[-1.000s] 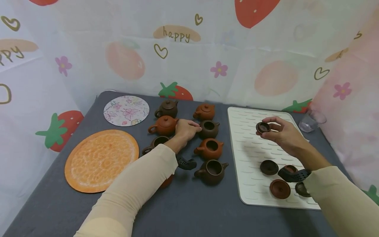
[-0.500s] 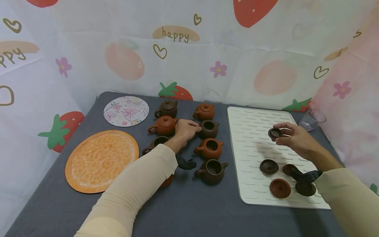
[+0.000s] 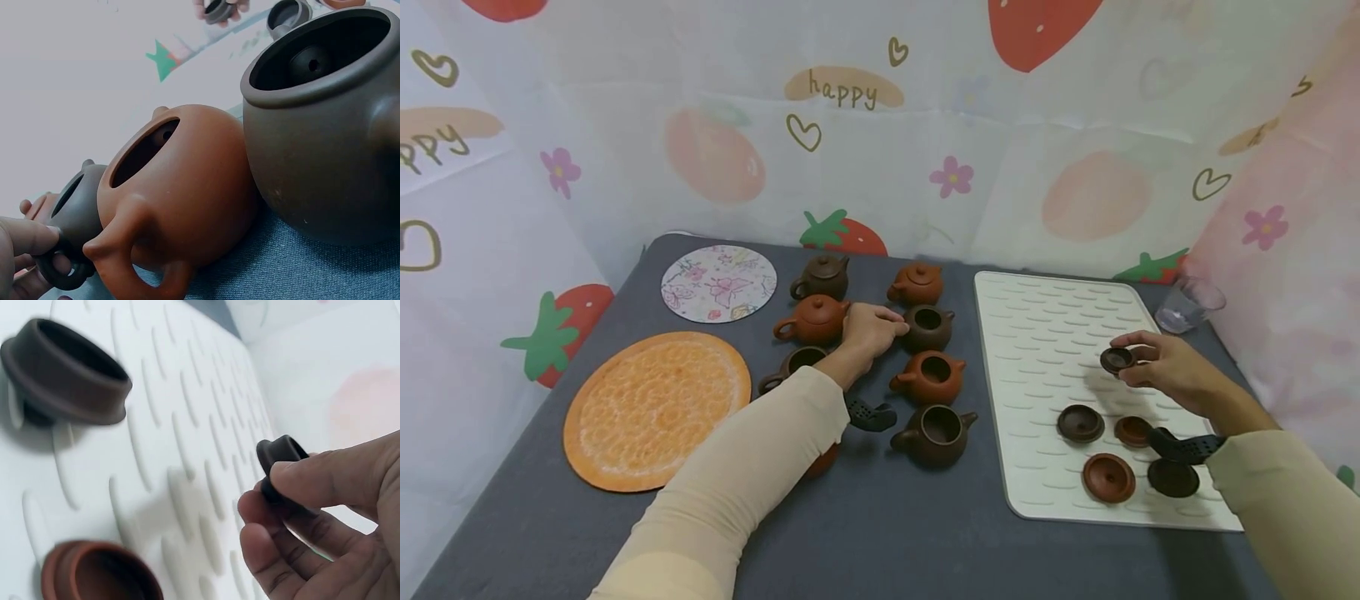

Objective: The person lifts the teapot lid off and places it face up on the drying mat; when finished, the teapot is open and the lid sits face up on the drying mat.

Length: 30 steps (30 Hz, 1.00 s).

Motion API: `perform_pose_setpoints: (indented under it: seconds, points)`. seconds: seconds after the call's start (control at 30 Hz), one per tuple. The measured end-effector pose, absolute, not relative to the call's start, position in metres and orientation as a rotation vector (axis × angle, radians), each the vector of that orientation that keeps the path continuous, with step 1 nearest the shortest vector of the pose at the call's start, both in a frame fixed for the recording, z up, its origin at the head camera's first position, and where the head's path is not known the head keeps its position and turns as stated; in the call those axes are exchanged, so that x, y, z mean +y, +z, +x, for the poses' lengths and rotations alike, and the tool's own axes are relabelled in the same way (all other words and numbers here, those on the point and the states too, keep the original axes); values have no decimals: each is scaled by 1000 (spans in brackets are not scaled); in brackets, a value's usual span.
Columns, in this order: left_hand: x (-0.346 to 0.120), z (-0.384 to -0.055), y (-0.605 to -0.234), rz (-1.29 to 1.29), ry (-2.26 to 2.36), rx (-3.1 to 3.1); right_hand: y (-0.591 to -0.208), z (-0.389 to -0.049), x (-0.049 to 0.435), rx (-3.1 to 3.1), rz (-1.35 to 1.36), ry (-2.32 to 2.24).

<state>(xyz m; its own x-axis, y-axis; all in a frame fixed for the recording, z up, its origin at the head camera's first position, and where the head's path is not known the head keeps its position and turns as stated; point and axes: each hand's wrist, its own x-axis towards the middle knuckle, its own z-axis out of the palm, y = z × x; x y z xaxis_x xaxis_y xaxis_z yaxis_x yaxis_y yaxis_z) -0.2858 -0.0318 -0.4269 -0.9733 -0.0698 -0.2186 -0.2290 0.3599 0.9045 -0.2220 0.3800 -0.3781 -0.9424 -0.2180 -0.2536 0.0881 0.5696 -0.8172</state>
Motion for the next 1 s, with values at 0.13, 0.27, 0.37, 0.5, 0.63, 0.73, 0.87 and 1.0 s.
perform_pose_setpoints:
  seconds: [0.13,0.27,0.37,0.5,0.63,0.73,0.87,1.0]
  points:
    - [-32,-285,-428,-273,1680,2468,-384,-221,386,2477,-63,-1266]
    - [-33,-286,-429,-270,1678,2472,-390,-220,391,2490,-53,-1202]
    - [-33,-286,-429,-271,1679,2470,-392,-220,392,2509,-59,-1150]
    - [-33,-286,-429,-264,1683,2472,-393,-219,392,2539,-69,-1090]
    - [-33,-286,-429,-255,1680,2475,-395,-219,394,2549,-74,-1051]
    - [-33,-286,-429,-248,1680,2477,-397,-219,397,2549,-80,-1037]
    - [-33,-285,-428,-239,1687,2479,-399,-221,399,2590,-99,-954]
    - [-34,-285,-428,-238,1691,2480,-401,-223,399,2647,-120,-847]
